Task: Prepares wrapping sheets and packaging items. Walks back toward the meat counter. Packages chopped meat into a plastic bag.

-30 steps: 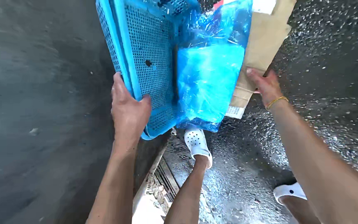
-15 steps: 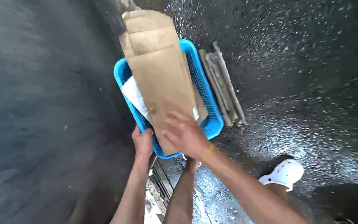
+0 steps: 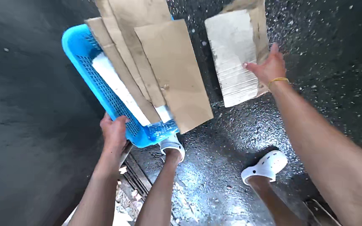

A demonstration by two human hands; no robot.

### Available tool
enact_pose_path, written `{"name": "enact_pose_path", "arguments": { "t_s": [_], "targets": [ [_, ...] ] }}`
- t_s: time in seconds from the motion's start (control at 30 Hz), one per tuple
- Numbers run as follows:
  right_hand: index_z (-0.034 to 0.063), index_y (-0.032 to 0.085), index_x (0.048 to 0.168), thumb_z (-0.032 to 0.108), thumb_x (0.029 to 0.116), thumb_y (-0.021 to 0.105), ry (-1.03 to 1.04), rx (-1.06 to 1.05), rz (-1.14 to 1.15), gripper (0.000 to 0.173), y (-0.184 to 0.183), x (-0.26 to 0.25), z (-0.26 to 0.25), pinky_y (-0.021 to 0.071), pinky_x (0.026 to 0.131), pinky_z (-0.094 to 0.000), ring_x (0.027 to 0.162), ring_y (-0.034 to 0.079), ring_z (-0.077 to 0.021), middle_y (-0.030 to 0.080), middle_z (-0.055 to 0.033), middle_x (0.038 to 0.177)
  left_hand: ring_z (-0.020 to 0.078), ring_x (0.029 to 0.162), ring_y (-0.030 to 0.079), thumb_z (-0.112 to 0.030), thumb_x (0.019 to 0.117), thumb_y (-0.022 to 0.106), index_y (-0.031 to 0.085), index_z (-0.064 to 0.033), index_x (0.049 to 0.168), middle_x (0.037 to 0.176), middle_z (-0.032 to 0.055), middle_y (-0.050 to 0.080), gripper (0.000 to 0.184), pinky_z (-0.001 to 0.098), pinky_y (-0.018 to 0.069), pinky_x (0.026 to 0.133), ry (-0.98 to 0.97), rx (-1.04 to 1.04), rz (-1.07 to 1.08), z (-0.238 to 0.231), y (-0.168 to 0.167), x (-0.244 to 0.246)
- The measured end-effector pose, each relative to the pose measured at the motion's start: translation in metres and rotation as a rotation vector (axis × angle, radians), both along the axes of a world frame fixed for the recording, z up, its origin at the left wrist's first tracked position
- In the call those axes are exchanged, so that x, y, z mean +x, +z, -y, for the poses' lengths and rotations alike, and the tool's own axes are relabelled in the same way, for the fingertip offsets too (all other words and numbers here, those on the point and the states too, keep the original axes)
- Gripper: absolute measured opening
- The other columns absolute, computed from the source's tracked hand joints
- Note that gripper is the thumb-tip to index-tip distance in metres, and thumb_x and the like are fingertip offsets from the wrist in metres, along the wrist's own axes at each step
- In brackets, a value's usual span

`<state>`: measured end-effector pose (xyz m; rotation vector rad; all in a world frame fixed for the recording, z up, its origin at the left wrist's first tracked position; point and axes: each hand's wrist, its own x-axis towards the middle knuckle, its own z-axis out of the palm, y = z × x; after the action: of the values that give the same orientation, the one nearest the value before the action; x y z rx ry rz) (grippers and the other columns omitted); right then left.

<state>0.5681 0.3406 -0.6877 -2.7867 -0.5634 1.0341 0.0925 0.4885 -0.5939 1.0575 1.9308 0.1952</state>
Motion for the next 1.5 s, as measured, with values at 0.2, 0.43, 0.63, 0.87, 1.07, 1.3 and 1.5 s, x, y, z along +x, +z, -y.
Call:
{"name": "enact_pose_path", "arguments": {
  "t_s": [0.2,0.43,0.63,0.87,1.07,1.3,1.5],
  "targets": [
    [0.0075,0.038,0.154,0.043,0.0677,0.094,-0.145,0.024,-0.16,0.109,-0.018,0.009,0.004,0.0398,0.105,-0.0722,0.132,0.049,-0.0512,0.051,-0.0326,0.143,0.0186,0.09,0.07,0.011,0.0781,0.061,0.059,-0.0115,0.13,0.114,0.0086,0.069,0.057,0.0425,0.0604,0.072,0.072,-0.028,-0.007,0.0,-0.015,-0.006],
    [0.0019,0.053,0.14,0.033,0.0761,0.09,-0.29,0.168,-0.421,0.08,-0.008,-0.034,-0.002,0.0487,0.104,-0.0575,0.123,0.06,-0.0341,0.062,-0.0213,0.133,0.0218,0.095,0.068,0.01,0.0829,0.061,0.053,-0.0107,0.139,0.12,0.0126,0.066,0.06,0.0447,0.059,0.076,0.079,-0.133,-0.028,-0.009,-0.032,-0.021],
    [0.0039,0.038,0.147,0.022,0.0736,0.09,-0.445,0.306,-0.36,0.092,-0.015,-0.084,-0.022,0.0543,0.096,-0.0538,0.117,0.062,-0.0326,0.058,-0.0217,0.133,0.0235,0.099,0.068,0.011,0.0805,0.062,0.052,-0.0106,0.141,0.123,0.0138,0.065,0.065,0.0464,0.0589,0.078,0.084,-0.133,-0.008,-0.009,-0.038,-0.025],
    [0.009,0.057,0.135,0.027,0.0801,0.085,-0.525,0.361,-0.662,0.064,-0.002,-0.082,-0.029,0.0622,0.082,-0.0417,0.095,0.072,-0.0195,0.072,-0.0085,0.111,0.0221,0.101,0.067,0.012,0.081,0.061,0.051,-0.0075,0.14,0.123,0.0148,0.064,0.063,0.0437,0.0594,0.081,0.114,-0.166,0.006,-0.015,-0.049,-0.028],
    [0.006,0.042,0.145,0.016,0.0834,0.08,-0.054,0.257,-0.352,0.073,0.122,-0.135,-0.062,0.058,0.087,-0.0532,0.105,0.068,-0.0307,0.065,-0.0186,0.12,0.0237,0.094,0.069,0.009,0.0782,0.061,0.055,-0.012,0.137,0.118,0.0123,0.068,0.063,0.0456,0.0604,0.073,0.142,-0.206,0.089,0.016,-0.011,-0.014],
    [0.0112,0.058,0.14,0.019,0.077,0.08,0.469,0.21,0.101,0.067,0.301,-0.202,-0.024,0.0507,0.087,-0.0611,0.116,0.058,-0.0478,0.058,-0.0271,0.13,0.0224,0.079,0.069,0.011,0.0833,0.06,0.055,0.0066,0.125,0.099,0.0183,0.067,0.043,0.0408,0.0609,0.067,0.353,-0.2,0.149,0.13,0.128,0.06],
    [0.0151,0.058,0.147,0.019,0.0807,0.08,0.822,0.204,0.12,0.07,0.462,-0.22,0.038,0.0551,0.086,-0.0564,0.114,0.063,-0.0449,0.058,-0.0285,0.137,0.0273,0.077,0.067,0.004,0.0835,0.068,0.062,0.0022,0.117,0.093,0.0183,0.068,0.034,0.0458,0.0569,0.066,0.44,-0.27,0.225,0.191,0.308,0.1]
  ]
}}
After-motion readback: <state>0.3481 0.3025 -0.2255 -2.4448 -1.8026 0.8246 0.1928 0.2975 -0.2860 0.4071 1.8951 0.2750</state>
